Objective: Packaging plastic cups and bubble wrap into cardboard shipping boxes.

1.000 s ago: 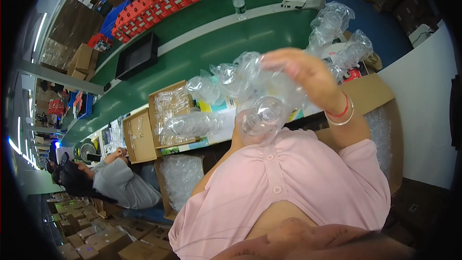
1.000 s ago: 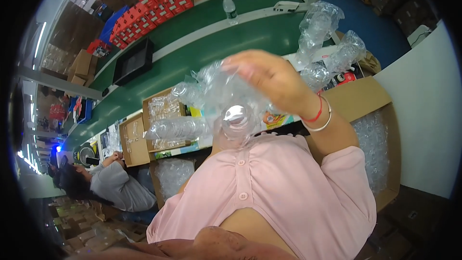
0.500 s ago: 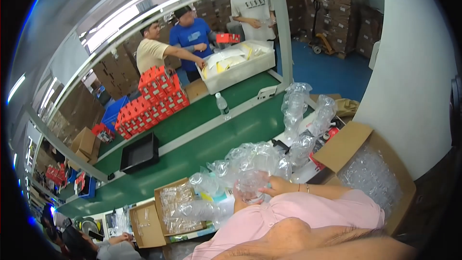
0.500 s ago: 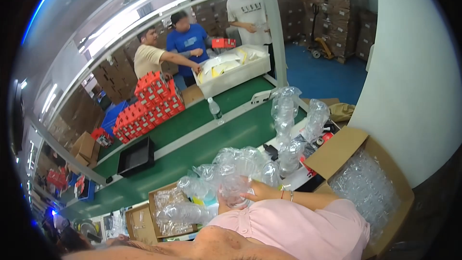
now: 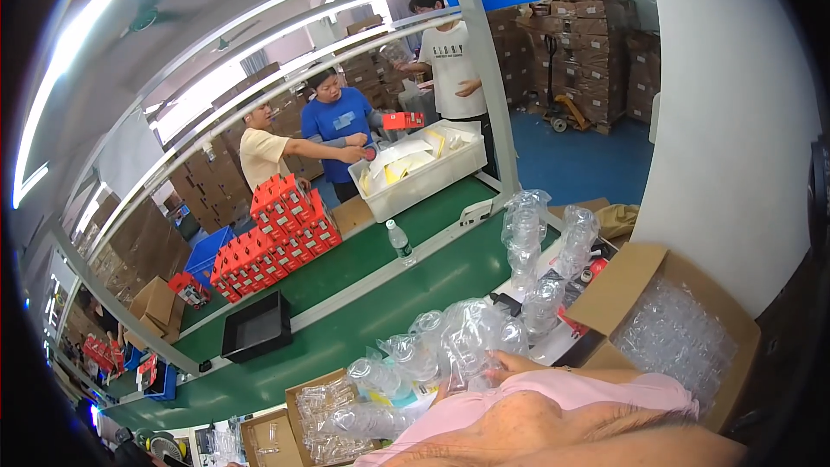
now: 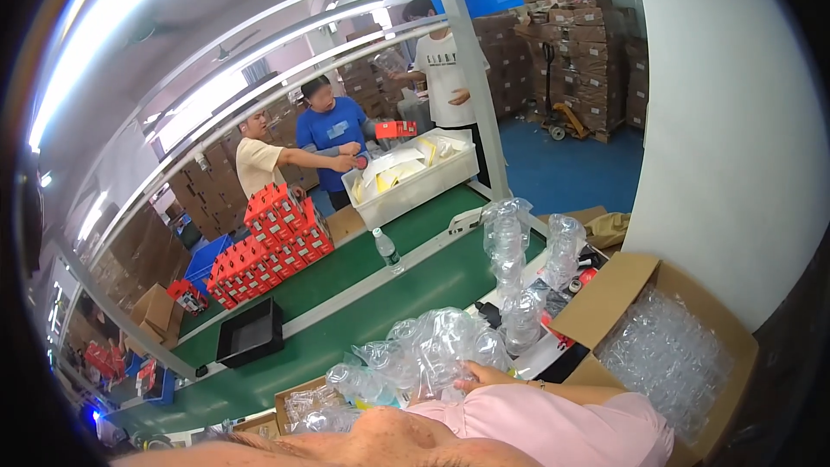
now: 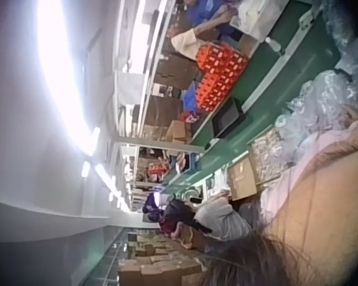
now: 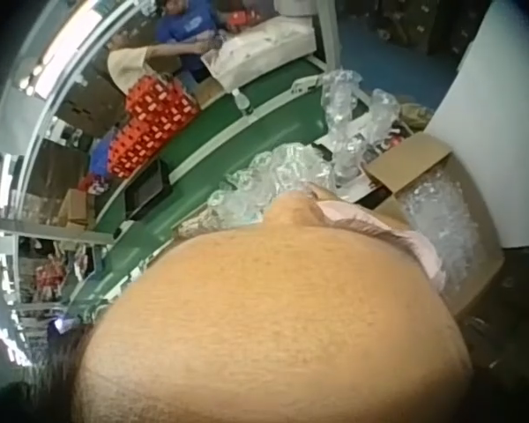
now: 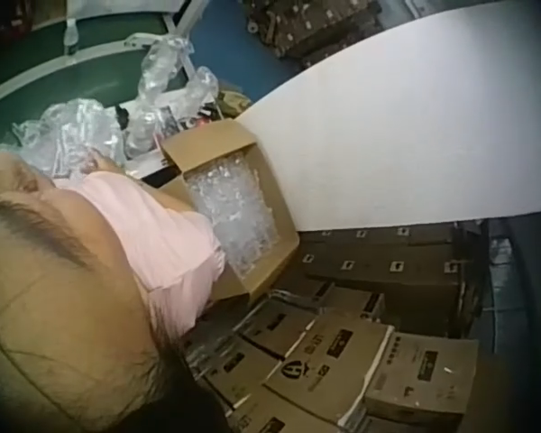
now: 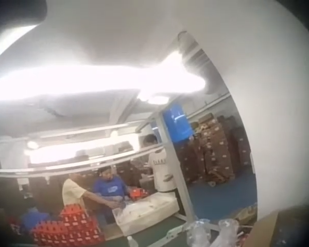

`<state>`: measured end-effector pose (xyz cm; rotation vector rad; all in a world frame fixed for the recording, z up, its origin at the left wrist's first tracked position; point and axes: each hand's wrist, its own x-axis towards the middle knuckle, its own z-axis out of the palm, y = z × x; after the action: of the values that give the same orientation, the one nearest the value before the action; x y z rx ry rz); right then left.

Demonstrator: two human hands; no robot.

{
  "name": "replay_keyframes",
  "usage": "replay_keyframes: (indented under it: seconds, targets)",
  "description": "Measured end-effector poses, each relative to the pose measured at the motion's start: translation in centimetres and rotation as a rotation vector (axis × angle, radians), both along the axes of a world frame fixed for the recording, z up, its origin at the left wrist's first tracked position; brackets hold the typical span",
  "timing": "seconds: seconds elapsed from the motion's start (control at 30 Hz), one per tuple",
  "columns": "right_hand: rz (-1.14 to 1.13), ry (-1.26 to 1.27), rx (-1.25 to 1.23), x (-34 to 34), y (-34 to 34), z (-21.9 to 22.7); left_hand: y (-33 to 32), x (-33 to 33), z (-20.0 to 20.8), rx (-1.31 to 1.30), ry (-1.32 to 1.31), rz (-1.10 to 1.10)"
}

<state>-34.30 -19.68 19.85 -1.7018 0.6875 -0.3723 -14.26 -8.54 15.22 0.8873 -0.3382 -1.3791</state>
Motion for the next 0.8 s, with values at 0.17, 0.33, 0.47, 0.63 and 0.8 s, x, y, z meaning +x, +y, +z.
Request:
replay_keyframes:
  seconds: [0.17,0.33,0.47,0.63,0.8]
  targets:
    - [0.069,-0.167,0.317,1.4,1.0,-0.4,0.8,0.1,0.4,-0.117,-0.082,0.055]
    - [0.063,-0.215,0.064,1.2,1.4,-2.3,-1.0,2.8,-3.7,-0.113,-0.332,0.001]
    - [-0.134,-0.241,0.063,2.3,2.4,-3.0,0.3,0.0,1.9,-0.243,-0.27,0.028]
    - [-0.084,0.011,-0.234,2.3,2.4,0.7,0.8,0.1,1.2,-0.211,-0.454,0.185]
    - [0.151,-0.272,-0.625,1.1,1.6,0.2,1.1,1.1,-0.8,-0.054,-0.804,0.362]
